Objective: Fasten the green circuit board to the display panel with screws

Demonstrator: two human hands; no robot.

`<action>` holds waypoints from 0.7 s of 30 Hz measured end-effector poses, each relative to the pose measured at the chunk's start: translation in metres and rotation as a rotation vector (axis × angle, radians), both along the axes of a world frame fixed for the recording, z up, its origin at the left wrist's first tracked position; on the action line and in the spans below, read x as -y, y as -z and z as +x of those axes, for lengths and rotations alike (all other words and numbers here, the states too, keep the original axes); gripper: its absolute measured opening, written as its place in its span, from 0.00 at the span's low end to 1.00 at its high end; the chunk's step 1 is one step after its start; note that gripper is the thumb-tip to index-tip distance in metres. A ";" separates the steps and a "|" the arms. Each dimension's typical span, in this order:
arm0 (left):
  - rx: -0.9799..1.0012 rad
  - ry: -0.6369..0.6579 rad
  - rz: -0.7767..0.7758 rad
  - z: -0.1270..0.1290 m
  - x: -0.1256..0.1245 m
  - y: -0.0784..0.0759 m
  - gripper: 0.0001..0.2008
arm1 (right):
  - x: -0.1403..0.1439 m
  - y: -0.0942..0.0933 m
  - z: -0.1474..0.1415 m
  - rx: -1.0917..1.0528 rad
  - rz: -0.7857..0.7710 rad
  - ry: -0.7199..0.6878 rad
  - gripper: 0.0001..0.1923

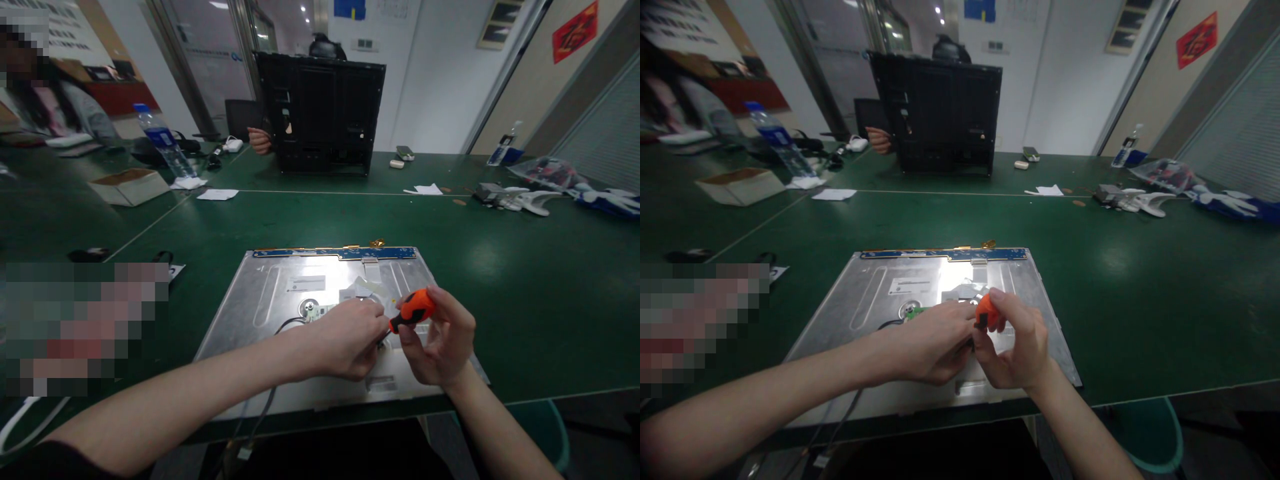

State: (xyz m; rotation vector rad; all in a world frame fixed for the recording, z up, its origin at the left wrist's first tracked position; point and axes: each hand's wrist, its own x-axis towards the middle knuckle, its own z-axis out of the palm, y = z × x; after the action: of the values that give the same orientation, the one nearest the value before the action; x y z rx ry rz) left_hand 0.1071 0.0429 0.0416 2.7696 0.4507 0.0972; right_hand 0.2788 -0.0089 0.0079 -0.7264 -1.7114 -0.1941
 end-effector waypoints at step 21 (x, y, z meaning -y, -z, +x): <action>-0.033 0.004 0.026 0.000 -0.001 0.002 0.07 | 0.000 0.001 0.000 -0.012 0.038 0.008 0.38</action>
State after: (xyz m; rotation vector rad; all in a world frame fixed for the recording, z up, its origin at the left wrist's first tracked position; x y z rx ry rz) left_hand 0.1074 0.0437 0.0399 2.8007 0.4560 0.0565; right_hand 0.2788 -0.0085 0.0071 -0.7055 -1.6896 -0.2266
